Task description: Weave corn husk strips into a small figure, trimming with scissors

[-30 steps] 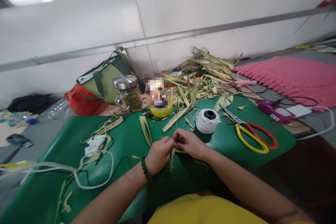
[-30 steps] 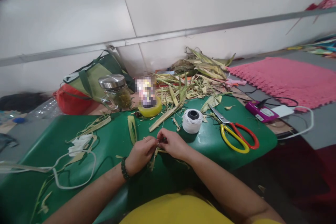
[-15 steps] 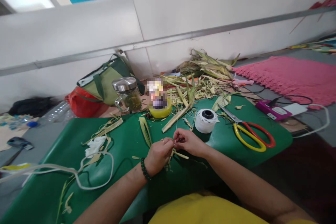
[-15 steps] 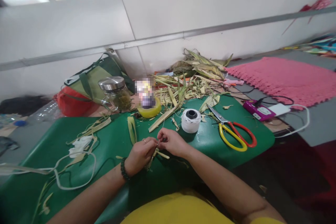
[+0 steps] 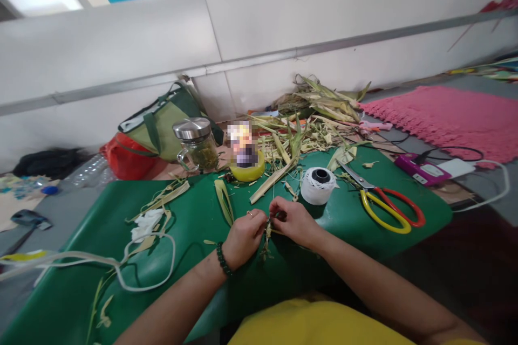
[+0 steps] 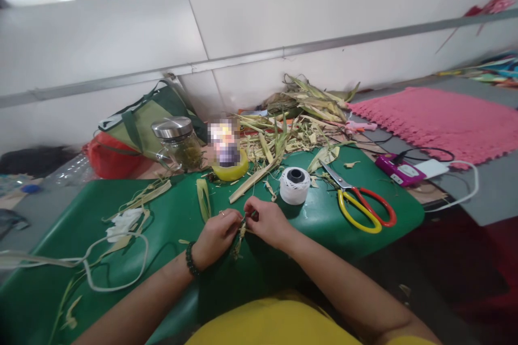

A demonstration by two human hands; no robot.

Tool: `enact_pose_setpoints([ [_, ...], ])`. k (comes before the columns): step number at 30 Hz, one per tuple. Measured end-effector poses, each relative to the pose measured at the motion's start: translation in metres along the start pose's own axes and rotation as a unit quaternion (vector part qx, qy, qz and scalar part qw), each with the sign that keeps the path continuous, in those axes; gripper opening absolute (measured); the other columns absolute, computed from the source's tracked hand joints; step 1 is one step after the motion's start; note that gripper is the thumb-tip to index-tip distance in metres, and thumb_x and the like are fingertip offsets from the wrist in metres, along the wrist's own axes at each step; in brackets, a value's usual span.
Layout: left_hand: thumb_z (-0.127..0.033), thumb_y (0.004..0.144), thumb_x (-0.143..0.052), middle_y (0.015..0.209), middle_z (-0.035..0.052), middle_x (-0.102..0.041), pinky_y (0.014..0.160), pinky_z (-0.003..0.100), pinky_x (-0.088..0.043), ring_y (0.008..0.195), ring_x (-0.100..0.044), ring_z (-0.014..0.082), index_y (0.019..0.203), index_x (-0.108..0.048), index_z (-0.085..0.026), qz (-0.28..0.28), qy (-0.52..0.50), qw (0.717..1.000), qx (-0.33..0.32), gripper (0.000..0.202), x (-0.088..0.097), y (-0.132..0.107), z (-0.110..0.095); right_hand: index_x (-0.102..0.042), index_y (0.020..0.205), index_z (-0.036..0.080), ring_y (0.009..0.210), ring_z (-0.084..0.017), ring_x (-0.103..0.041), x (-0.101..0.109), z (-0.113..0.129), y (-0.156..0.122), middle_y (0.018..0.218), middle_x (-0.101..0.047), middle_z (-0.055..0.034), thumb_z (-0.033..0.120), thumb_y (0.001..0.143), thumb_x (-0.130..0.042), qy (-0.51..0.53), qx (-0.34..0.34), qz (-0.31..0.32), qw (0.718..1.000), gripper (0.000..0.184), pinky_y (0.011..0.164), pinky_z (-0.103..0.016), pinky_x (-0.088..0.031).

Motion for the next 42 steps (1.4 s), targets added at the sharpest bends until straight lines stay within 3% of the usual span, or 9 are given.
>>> enact_pose_setpoints([
  [6,-0.007,0.076,-0.049,0.072,0.0024,-0.065,0.066,0.023,-0.045,0.069,-0.06,0.0152,0.068,-0.056,-0.019,-0.022,-0.043,0.998,0.037,0.016,0.008,0.001,0.002,-0.053,0.081,0.02,0.066,-0.014,-0.056,0.005,0.019,-0.009,0.071,-0.059,-0.0002,0.007,0.073,-0.051,-0.118,0.091,-0.036,0.988,0.014,0.061,-0.022,-0.038],
  [14,-0.008,0.073,-0.052,0.067,0.002,-0.065,0.064,0.024,-0.043,0.067,-0.058,0.0153,0.062,-0.056,-0.018,-0.026,-0.066,0.993,0.097,0.016,0.013,-0.006,0.012,-0.057,0.087,0.018,0.067,-0.017,-0.052,0.003,0.017,-0.03,0.071,-0.057,-0.0025,0.003,0.073,-0.049,-0.267,0.129,0.019,0.955,0.022,0.059,-0.025,-0.035],
  [19,-0.008,0.073,-0.052,0.066,0.0019,-0.064,0.061,0.024,-0.044,0.065,-0.058,0.0152,0.067,-0.06,-0.017,-0.001,-0.09,0.987,0.131,0.013,0.01,-0.005,0.016,-0.061,0.087,0.016,0.072,-0.017,-0.052,0.009,0.018,-0.033,0.073,-0.056,-0.004,0.0,0.072,-0.047,-0.273,0.153,0.018,0.95,0.026,0.062,-0.026,-0.038],
  [24,-0.007,0.075,-0.053,0.079,0.0051,-0.071,0.072,0.027,-0.048,0.076,-0.063,0.0168,0.082,-0.069,-0.016,0.008,-0.149,0.977,0.15,0.019,0.008,-0.001,0.019,-0.063,0.07,0.017,0.073,-0.017,-0.052,0.011,0.017,-0.026,0.072,-0.055,-0.0047,0.005,0.073,-0.051,-0.303,0.131,0.024,0.944,0.018,0.06,-0.026,-0.037],
  [29,-0.011,0.081,-0.052,0.089,0.0074,-0.072,0.079,0.032,-0.047,0.084,-0.063,0.0199,0.091,-0.071,-0.015,0.033,-0.093,0.983,0.154,0.022,0.009,0.002,0.021,-0.064,0.076,0.017,0.075,-0.017,-0.053,0.008,0.014,-0.02,0.075,-0.057,-0.0044,0.007,0.075,-0.05,-0.31,0.093,0.058,0.944,0.017,0.062,-0.026,-0.037],
  [31,-0.011,0.083,-0.048,0.092,0.0079,-0.07,0.078,0.033,-0.046,0.086,-0.062,0.0208,0.104,-0.068,-0.017,0.06,-0.043,0.989,0.125,0.029,0.01,0.005,0.017,-0.064,0.08,0.017,0.075,-0.017,-0.054,0.007,0.014,-0.021,0.076,-0.058,-0.0044,0.01,0.075,-0.052,-0.308,0.083,0.079,0.944,0.015,0.062,-0.026,-0.036],
  [34,-0.005,0.081,-0.047,0.089,0.0063,-0.068,0.074,0.03,-0.045,0.083,-0.061,0.0196,0.111,-0.066,-0.023,0.162,0.002,0.986,0.038,0.04,0.001,0.01,0.005,-0.064,0.085,0.017,0.077,-0.018,-0.055,0.008,0.014,-0.023,0.079,-0.059,-0.005,0.013,0.076,-0.052,-0.313,0.07,0.106,0.941,0.015,0.061,-0.026,-0.035],
  [38,-0.007,0.08,-0.052,0.085,0.0045,-0.067,0.072,0.027,-0.043,0.079,-0.06,0.0175,0.096,-0.07,-0.021,0.251,0.042,0.967,-0.022,0.028,-0.008,0.016,0.0,-0.063,0.092,0.019,0.079,-0.018,-0.056,0.005,0.016,-0.025,0.084,-0.06,-0.0048,0.016,0.079,-0.054,-0.327,0.075,0.145,0.931,0.016,0.06,-0.026,-0.034],
  [42,-0.013,0.084,-0.049,0.077,0.0043,-0.063,0.069,0.027,-0.042,0.075,-0.058,0.0173,0.076,-0.065,-0.017,0.276,0.101,0.955,-0.036,0.018,-0.012,0.02,0.0,-0.061,0.086,0.017,0.075,-0.018,-0.057,-0.004,0.009,-0.023,0.081,-0.06,-0.005,0.021,0.09,-0.048,-0.371,0.079,0.17,0.91,0.014,0.055,-0.026,-0.031],
])
Point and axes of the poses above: each hand's wrist, its own y-axis towards the middle knuckle, its own x-axis out of the back of the hand, z = x × y, the point moved 9 cm from there along y, towards the middle knuckle
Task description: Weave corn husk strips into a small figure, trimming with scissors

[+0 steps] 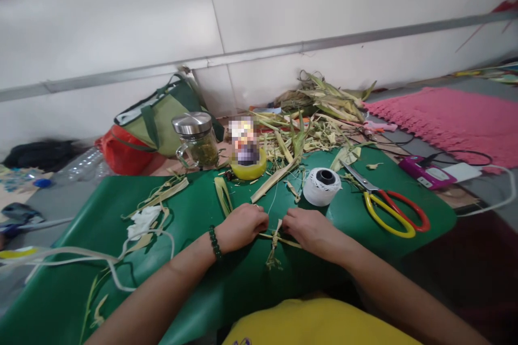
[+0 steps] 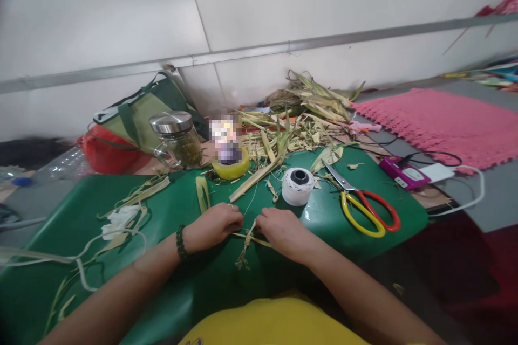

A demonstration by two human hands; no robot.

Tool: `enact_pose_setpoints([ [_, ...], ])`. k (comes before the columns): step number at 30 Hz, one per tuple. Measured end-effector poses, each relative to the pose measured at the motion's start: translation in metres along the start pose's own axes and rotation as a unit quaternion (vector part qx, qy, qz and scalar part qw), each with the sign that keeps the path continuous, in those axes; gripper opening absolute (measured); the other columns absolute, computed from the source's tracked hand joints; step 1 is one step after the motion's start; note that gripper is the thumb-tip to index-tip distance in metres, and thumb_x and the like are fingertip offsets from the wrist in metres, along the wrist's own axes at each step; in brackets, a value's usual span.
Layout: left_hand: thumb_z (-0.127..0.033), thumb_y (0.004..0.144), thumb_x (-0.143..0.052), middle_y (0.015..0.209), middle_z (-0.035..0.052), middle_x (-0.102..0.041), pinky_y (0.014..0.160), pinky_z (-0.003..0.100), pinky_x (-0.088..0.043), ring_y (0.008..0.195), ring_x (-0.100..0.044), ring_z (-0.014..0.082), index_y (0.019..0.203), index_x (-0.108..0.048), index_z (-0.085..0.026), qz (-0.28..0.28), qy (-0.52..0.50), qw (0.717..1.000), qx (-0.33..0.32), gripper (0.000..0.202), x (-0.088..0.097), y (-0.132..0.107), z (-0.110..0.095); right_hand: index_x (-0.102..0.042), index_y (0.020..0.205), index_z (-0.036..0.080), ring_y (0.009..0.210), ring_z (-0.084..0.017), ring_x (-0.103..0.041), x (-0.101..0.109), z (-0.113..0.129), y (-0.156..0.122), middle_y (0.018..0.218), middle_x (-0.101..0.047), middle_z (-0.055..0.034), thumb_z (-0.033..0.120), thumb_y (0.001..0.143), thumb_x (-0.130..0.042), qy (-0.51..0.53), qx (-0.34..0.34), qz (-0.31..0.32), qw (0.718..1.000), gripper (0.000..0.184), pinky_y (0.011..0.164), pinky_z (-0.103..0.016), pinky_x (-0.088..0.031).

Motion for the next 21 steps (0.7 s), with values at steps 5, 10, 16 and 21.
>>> enact_pose_setpoints([
  [5,-0.017,0.088,-0.04,0.083,0.0058,-0.058,0.073,0.03,-0.043,0.078,-0.052,0.019,0.08,-0.055,-0.017,-0.036,-0.02,0.999,0.033,0.016,0.009,-0.007,0.009,-0.057,0.089,0.016,0.075,-0.017,-0.059,-0.01,-0.013,0.005,0.083,-0.06,-0.0044,0.02,0.092,-0.046,0.019,-0.028,-0.006,0.999,0.011,0.057,-0.025,-0.033],
  [10,-0.008,0.084,-0.04,0.092,0.0051,-0.057,0.078,0.029,-0.044,0.084,-0.053,0.0176,0.106,-0.054,-0.019,-0.069,-0.128,0.989,0.021,0.029,0.019,-0.012,0.01,-0.056,0.087,0.017,0.074,-0.018,-0.059,-0.008,-0.019,0.007,0.081,-0.06,-0.0043,0.017,0.091,-0.047,0.032,-0.017,-0.06,0.998,0.01,0.059,-0.026,-0.036],
  [16,-0.017,0.081,-0.056,0.088,0.005,-0.056,0.074,0.028,-0.044,0.082,-0.056,0.0194,0.096,-0.066,-0.021,0.004,-0.099,0.995,0.0,0.019,0.007,0.003,0.001,-0.056,0.084,0.017,0.069,-0.017,-0.058,0.005,-0.012,0.006,0.078,-0.059,-0.0043,0.013,0.09,-0.045,0.037,0.015,-0.147,0.988,0.013,0.058,-0.026,-0.038],
  [21,-0.02,0.081,-0.057,0.085,0.0043,-0.055,0.071,0.025,-0.043,0.078,-0.054,0.017,0.078,-0.062,-0.017,0.023,-0.128,0.991,-0.022,0.007,0.001,0.01,-0.003,-0.056,0.081,0.016,0.067,-0.016,-0.056,0.018,-0.014,0.003,0.077,-0.058,-0.0046,0.013,0.09,-0.045,0.034,0.012,-0.202,0.979,0.014,0.057,-0.025,-0.04],
])
Point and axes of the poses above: each hand's wrist, its own y-axis towards the middle knuckle, its own x-axis out of the back of the hand, z = x × y, the point moved 9 cm from there along y, towards the middle knuckle
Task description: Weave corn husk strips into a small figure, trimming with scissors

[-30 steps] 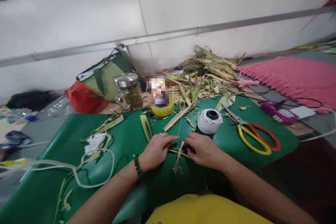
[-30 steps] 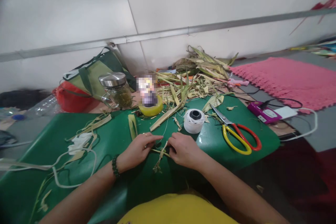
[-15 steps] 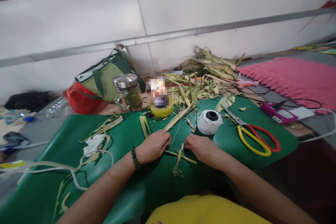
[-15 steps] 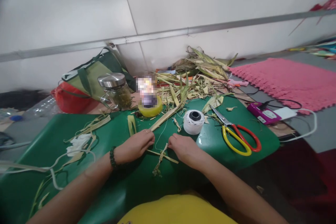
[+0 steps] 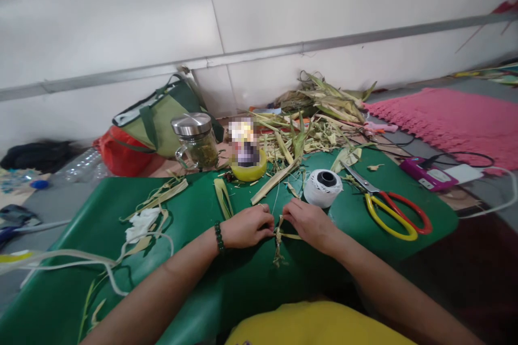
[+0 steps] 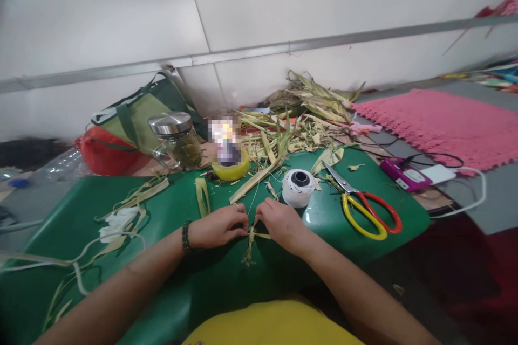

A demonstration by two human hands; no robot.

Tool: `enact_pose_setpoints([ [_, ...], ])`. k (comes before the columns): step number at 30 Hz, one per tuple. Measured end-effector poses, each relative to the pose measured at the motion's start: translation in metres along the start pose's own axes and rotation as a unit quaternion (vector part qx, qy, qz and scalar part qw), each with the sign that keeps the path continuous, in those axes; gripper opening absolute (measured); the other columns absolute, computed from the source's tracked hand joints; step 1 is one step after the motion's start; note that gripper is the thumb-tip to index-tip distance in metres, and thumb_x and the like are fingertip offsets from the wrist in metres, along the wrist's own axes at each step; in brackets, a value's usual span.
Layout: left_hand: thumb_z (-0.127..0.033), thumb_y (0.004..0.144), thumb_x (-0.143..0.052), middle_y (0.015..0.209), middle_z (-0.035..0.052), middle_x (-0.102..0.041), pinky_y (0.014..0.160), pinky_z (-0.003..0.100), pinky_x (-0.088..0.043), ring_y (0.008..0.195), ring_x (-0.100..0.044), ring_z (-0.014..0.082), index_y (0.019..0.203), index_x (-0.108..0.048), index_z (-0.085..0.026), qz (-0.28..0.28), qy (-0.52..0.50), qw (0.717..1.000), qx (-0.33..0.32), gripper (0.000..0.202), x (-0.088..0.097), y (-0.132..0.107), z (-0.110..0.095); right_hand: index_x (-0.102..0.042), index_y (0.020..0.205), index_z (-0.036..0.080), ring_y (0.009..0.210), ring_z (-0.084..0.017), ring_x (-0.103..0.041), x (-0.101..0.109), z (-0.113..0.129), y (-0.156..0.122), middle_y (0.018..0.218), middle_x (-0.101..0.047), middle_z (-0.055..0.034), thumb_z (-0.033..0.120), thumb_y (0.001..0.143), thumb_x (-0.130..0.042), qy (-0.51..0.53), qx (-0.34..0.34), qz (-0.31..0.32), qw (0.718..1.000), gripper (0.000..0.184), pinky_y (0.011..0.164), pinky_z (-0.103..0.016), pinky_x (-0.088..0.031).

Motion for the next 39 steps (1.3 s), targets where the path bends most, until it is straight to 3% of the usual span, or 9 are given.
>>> enact_pose_setpoints([
  [10,-0.028,0.09,-0.036,0.073,0.0023,-0.052,0.072,0.027,-0.04,0.071,-0.045,0.0153,0.069,-0.05,-0.018,-0.082,-0.076,0.994,-0.015,0.028,0.015,-0.009,0.004,-0.061,0.081,0.016,0.063,-0.014,-0.053,-0.012,-0.009,-0.008,0.072,-0.054,-0.0027,0.018,0.091,-0.048,-0.027,0.018,0.033,0.999,0.017,0.055,-0.024,-0.036],
  [15,-0.045,0.086,-0.047,0.088,0.0074,-0.059,0.079,0.028,-0.041,0.081,-0.052,0.0159,0.057,-0.047,-0.017,-0.118,-0.249,0.961,-0.023,0.04,0.027,-0.012,0.005,-0.06,0.077,0.017,0.061,-0.013,-0.049,-0.018,-0.013,-0.006,0.071,-0.051,-0.0009,0.016,0.088,-0.049,-0.014,-0.012,0.079,0.997,0.016,0.051,-0.024,-0.03],
  [18,-0.056,0.082,-0.049,0.091,0.0087,-0.064,0.069,0.026,-0.041,0.073,-0.052,0.0136,0.058,-0.047,-0.016,-0.058,-0.378,0.924,-0.012,0.046,0.017,-0.009,0.003,-0.055,0.072,0.017,0.06,-0.012,-0.046,-0.013,-0.014,-0.005,0.069,-0.047,0.0005,0.014,0.086,-0.049,0.05,-0.041,0.084,0.994,0.016,0.052,-0.024,-0.029],
  [21,-0.06,0.081,-0.048,0.071,0.0031,-0.061,0.059,0.023,-0.037,0.06,-0.045,0.0101,0.064,-0.05,-0.016,0.006,-0.43,0.902,0.021,0.047,0.0,-0.005,0.003,-0.05,0.066,0.018,0.062,-0.013,-0.046,0.004,-0.016,-0.004,0.068,-0.045,0.0009,0.017,0.085,-0.048,0.186,-0.06,0.034,0.98,0.019,0.056,-0.024,-0.034],
  [25,-0.062,0.079,-0.049,0.064,-0.0031,-0.048,0.053,0.022,-0.034,0.054,-0.038,0.0082,0.066,-0.046,-0.017,-0.005,-0.47,0.881,0.05,0.047,-0.007,-0.001,0.008,-0.047,0.062,0.018,0.069,-0.014,-0.05,0.016,-0.022,-0.004,0.076,-0.053,-0.0032,0.031,0.085,-0.05,0.425,-0.098,-0.013,0.9,0.026,0.062,-0.027,-0.04],
  [28,-0.063,0.079,-0.048,0.063,-0.004,-0.045,0.054,0.022,-0.033,0.056,-0.037,0.0085,0.066,-0.044,-0.018,-0.01,-0.471,0.881,0.041,0.047,-0.01,0.001,0.006,-0.048,0.067,0.018,0.056,-0.01,-0.047,-0.008,-0.014,-0.005,0.076,-0.057,-0.0031,0.043,0.083,-0.052,0.591,-0.144,0.076,0.79,0.03,0.053,-0.025,-0.038],
  [30,-0.064,0.08,-0.045,0.06,-0.0053,-0.041,0.052,0.022,-0.031,0.054,-0.035,0.0085,0.066,-0.041,-0.018,-0.007,-0.451,0.892,0.031,0.048,-0.011,0.0,0.004,-0.046,0.068,0.018,0.048,-0.008,-0.04,-0.023,-0.006,-0.007,0.065,-0.052,0.0012,0.05,0.081,-0.052,0.631,-0.174,0.128,0.745,0.035,0.047,-0.022,-0.032],
  [35,-0.06,0.085,-0.036,0.061,-0.0061,-0.031,0.052,0.023,-0.028,0.056,-0.028,0.0098,0.063,-0.035,-0.02,-0.032,-0.345,0.938,0.016,0.046,-0.007,-0.003,0.003,-0.036,0.061,0.02,0.049,-0.008,-0.028,-0.029,-0.01,-0.008,0.054,-0.034,0.0072,0.057,0.08,-0.05,0.562,-0.205,0.089,0.796,0.044,0.045,-0.021,-0.024],
  [39,-0.057,0.086,-0.034,0.061,-0.0056,-0.032,0.055,0.024,-0.029,0.058,-0.029,0.0108,0.064,-0.034,-0.02,-0.041,-0.331,0.943,0.016,0.043,-0.004,-0.002,0.002,-0.037,0.063,0.02,0.053,-0.01,-0.03,-0.025,-0.011,-0.009,0.056,-0.034,0.0059,0.052,0.085,-0.044,0.5,-0.196,0.064,0.841,0.039,0.048,-0.022,-0.027],
])
Point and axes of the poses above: each hand's wrist, its own y-axis towards the middle knuckle, its own x-axis out of the back of the hand, z = x × y, the point moved 9 cm from there along y, towards the middle knuckle
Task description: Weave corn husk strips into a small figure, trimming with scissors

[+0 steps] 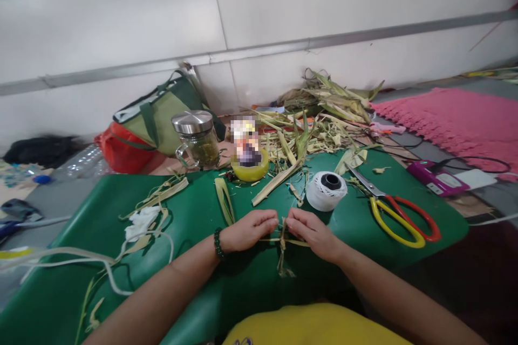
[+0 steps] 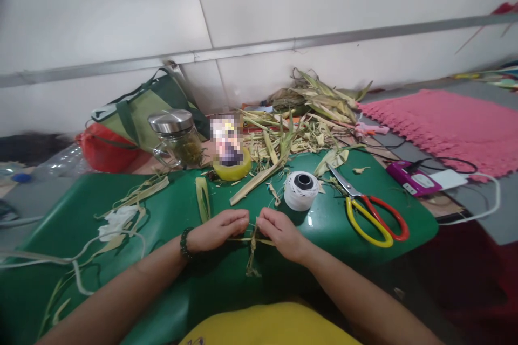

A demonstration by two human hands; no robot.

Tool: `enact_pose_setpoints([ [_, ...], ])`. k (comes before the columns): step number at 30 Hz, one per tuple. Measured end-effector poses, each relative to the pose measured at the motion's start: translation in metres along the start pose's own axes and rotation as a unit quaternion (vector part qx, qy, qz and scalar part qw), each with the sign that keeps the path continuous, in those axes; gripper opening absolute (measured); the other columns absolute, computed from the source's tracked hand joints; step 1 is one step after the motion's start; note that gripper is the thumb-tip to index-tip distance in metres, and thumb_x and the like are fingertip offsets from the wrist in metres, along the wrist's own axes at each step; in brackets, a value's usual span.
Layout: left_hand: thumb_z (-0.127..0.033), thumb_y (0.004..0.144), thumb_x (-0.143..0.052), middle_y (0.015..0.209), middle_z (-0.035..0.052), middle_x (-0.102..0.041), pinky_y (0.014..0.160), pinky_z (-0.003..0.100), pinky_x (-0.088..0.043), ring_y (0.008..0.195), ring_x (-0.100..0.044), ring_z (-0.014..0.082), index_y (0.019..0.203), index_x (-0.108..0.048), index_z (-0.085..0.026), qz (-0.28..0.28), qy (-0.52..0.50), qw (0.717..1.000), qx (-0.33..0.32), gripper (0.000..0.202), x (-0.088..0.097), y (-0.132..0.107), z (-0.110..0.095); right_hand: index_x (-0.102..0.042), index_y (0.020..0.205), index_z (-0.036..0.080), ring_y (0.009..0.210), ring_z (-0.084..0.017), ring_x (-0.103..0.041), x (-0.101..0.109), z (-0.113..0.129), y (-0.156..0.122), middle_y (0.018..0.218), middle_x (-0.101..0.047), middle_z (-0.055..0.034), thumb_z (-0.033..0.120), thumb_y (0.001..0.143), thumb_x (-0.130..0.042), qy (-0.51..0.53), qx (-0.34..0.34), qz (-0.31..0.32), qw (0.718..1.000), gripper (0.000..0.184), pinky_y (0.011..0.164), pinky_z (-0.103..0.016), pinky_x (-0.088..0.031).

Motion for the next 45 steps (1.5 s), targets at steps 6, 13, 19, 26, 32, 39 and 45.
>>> enact_pose_setpoints([
  [6,-0.056,0.086,-0.035,0.061,-0.0061,-0.031,0.055,0.025,-0.028,0.057,-0.027,0.0108,0.063,-0.034,-0.02,-0.02,0.01,1.0,0.02,0.043,0.003,0.0,0.003,-0.032,0.063,0.021,0.057,-0.011,-0.031,0.006,0.006,-0.001,0.059,-0.031,0.0051,0.041,0.089,-0.036,-0.092,0.03,-0.03,0.995,0.033,0.052,-0.024,-0.028],
  [13,-0.057,0.084,-0.042,0.062,-0.0034,-0.045,0.058,0.024,-0.036,0.058,-0.039,0.0102,0.066,-0.045,-0.017,-0.042,-0.094,0.994,0.038,0.044,0.011,-0.003,0.009,-0.033,0.064,0.021,0.057,-0.011,-0.034,0.005,0.02,-0.003,0.061,-0.035,0.005,0.035,0.09,-0.037,-0.159,0.087,-0.019,0.983,0.03,0.053,-0.023,-0.03],
  [19,-0.046,0.082,-0.055,0.104,0.0104,-0.056,0.083,0.031,-0.042,0.108,-0.05,0.0235,0.062,-0.055,-0.015,-0.151,-0.028,0.987,-0.046,0.037,0.035,-0.005,-0.011,-0.053,0.089,0.019,0.048,-0.009,-0.037,0.0,0.014,0.002,0.053,-0.04,0.009,0.029,0.08,-0.059,-0.182,0.089,-0.041,0.978,0.015,0.05,-0.021,-0.03],
  [26,-0.032,0.077,-0.063,0.082,0.0025,-0.054,0.063,0.026,-0.041,0.071,-0.05,0.0147,0.083,-0.061,-0.018,-0.459,0.128,0.874,-0.091,0.015,0.071,-0.042,-0.024,-0.059,0.062,0.016,0.053,-0.01,-0.041,0.011,0.017,0.012,0.054,-0.047,0.0032,0.035,0.084,-0.053,-0.114,0.088,-0.109,0.984,0.029,0.051,-0.022,-0.03],
  [32,-0.029,0.076,-0.067,0.071,0.0043,-0.057,0.07,0.032,-0.037,0.075,-0.05,0.0194,0.067,-0.073,-0.021,-0.366,0.337,0.865,-0.068,0.013,0.048,-0.031,-0.037,-0.062,0.063,0.014,0.045,-0.007,-0.03,0.016,0.007,0.017,0.046,-0.034,0.0063,0.048,0.076,-0.059,0.023,0.024,-0.102,0.994,0.036,0.042,-0.022,-0.022],
  [39,-0.031,0.07,-0.069,0.063,0.0012,-0.058,0.06,0.026,-0.035,0.064,-0.05,0.0149,0.075,-0.075,-0.015,-0.184,0.1,0.978,0.009,0.018,0.024,-0.002,-0.01,-0.068,0.074,0.013,0.036,-0.006,-0.027,0.016,-0.004,0.015,0.038,-0.035,0.0081,0.052,0.07,-0.064,0.109,-0.03,-0.121,0.986,0.039,0.036,-0.021,-0.02],
  [45,-0.044,0.055,-0.077,0.049,-0.0047,-0.048,0.048,0.021,-0.025,0.047,-0.035,0.0057,0.059,-0.065,-0.011,-0.124,-0.215,0.963,0.102,0.036,0.01,0.011,0.016,-0.069,0.075,0.013,0.036,-0.005,-0.029,0.017,-0.002,0.016,0.039,-0.039,0.007,0.052,0.069,-0.065,0.111,-0.019,-0.133,0.985,0.04,0.036,-0.02,-0.021],
])
Point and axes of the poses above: each hand's wrist, its own y-axis towards the middle knuckle, its own x-axis out of the back of the hand, z = x × y, the point moved 9 cm from there along y, towards the middle knuckle
